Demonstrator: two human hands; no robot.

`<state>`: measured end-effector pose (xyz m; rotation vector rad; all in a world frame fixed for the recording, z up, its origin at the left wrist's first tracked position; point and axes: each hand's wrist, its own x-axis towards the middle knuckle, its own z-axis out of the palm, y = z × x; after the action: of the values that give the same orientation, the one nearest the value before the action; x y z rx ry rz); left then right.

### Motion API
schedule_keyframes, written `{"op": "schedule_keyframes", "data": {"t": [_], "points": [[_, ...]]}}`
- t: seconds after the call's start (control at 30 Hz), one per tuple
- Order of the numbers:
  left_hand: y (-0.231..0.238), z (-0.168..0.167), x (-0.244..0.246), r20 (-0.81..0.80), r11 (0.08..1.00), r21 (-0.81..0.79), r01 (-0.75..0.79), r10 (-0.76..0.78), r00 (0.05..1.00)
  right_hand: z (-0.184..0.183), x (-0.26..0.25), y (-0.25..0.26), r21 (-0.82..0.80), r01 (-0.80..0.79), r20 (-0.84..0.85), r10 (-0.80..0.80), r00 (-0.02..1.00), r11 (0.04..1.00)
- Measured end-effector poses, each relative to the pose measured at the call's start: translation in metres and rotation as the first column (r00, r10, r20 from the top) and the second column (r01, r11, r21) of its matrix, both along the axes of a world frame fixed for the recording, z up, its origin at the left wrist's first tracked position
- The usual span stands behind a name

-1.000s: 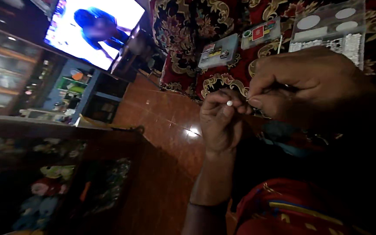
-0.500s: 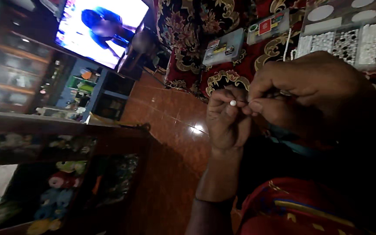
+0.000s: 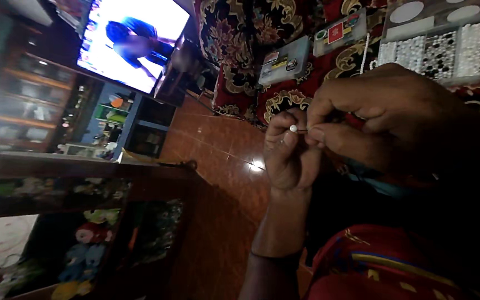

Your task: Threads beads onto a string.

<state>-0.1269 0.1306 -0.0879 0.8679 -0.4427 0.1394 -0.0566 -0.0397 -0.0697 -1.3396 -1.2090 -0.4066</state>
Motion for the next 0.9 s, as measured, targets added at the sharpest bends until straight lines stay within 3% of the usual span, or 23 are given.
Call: {"op": "schedule_keyframes", "data": {"t": [0.5, 0.9], "points": [[-0.0003, -0.0022, -0.0045, -0.007, 0.996, -0.045, 0.079, -0.08, 0.997, 0.0035, -0.0082, -0.0006, -0.026, -0.181, -0.242, 0.17, 0.955, 0.983], [-0.0004, -0.0018, -0.007, -0.044, 0.993, -0.033, 0.11, -0.111, 0.993, 0.0043, -0.0099, -0.0026, 0.002, -0.244, -0.272, 0.236, 0.933, 0.97]]}}
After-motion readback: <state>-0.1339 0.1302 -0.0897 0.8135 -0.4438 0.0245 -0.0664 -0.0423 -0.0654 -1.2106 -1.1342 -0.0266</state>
